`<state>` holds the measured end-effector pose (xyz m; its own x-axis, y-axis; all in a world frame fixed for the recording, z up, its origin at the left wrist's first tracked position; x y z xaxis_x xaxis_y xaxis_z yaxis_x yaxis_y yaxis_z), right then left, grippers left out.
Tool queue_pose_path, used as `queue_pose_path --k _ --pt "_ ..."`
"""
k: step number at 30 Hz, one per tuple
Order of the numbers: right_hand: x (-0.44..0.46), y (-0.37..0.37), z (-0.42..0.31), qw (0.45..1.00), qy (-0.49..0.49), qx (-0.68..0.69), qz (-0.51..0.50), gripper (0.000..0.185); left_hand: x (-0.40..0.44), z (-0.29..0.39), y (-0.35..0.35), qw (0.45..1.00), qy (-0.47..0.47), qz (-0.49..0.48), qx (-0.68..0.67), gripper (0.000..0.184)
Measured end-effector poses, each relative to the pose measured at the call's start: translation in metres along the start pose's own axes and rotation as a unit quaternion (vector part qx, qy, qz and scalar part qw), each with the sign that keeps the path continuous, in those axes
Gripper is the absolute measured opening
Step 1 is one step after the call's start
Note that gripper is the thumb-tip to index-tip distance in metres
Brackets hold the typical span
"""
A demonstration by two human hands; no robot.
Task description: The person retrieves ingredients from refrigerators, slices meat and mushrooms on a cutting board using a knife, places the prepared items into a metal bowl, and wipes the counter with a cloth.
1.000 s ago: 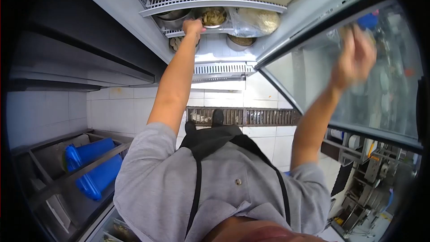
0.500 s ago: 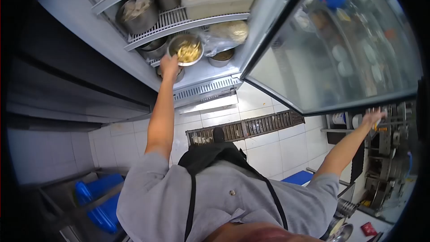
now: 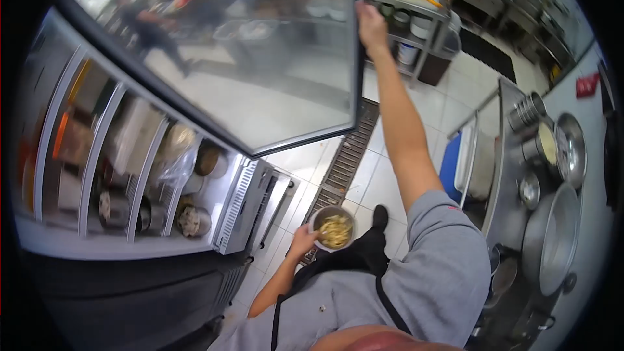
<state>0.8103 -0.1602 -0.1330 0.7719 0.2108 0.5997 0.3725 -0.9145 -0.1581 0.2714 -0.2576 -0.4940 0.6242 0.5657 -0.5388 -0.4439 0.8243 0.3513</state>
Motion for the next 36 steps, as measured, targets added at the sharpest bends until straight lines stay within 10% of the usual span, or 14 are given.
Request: queue_pose_path --k 5,10,14,15,16,18,21,22,30,36 --pt "-0.098 0.074 -0.097 0.988 0.031 0.043 -0.148 0.018 0.068 0.155 -0.169 0.977 -0.066 -0.189 0.068 0.013" --pt "-0.15 0.091 -0.045 0.821 -0.146 0.184 -0.521 0.014 0.151 0.22 -0.246 0.976 -0.096 -0.153 0.12 0.024" --pt "-0.072 0.189 0.153 0.904 -0.072 -0.033 -0.42 0.021 0.232 0.217 -0.184 0.995 -0.067 -0.007 0.07 0.025" --pt "-0.056 0.28 0.248 0.928 -0.063 -0.208 -0.301 0.021 0.261 0.229 -0.163 0.978 -0.19 0.08 0.026 0.024" --pt "-0.046 0.353 0.263 0.802 0.076 -0.488 -0.335 0.024 0.281 0.232 -0.142 0.982 -0.116 0.05 0.139 0.022" --pt "-0.064 0.552 0.29 0.569 -0.173 -0.674 -0.438 0.029 0.313 0.224 -0.129 0.992 -0.019 0.046 -0.112 0.02" --pt "-0.076 0.605 0.237 0.493 -0.133 -0.683 -0.522 0.015 0.36 0.219 -0.102 0.983 0.081 0.142 -0.089 0.021" --pt "-0.069 0.613 0.226 0.601 -0.199 -0.633 -0.446 0.012 0.363 0.209 -0.102 0.978 0.104 0.158 -0.091 0.022" --pt "-0.051 0.629 0.236 0.662 -0.237 -0.577 -0.416 0.013 0.473 0.262 -0.054 0.929 0.203 0.199 -0.236 0.013" --pt "-0.084 0.659 0.263 0.576 -0.269 -0.605 -0.48 0.023 0.525 0.358 -0.001 0.863 0.174 0.251 -0.403 0.013"
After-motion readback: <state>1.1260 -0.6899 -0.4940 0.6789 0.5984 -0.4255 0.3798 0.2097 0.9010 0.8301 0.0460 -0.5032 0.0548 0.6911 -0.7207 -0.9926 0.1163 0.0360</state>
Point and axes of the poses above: each hand's wrist, its own x-axis towards the middle knuckle, its own y-axis out of the back of the hand, z = x × y, the point moved 9 cm from there along x, towards the middle knuckle, and after that the axes turned 15 degrees about x, right-handed, at the moved point
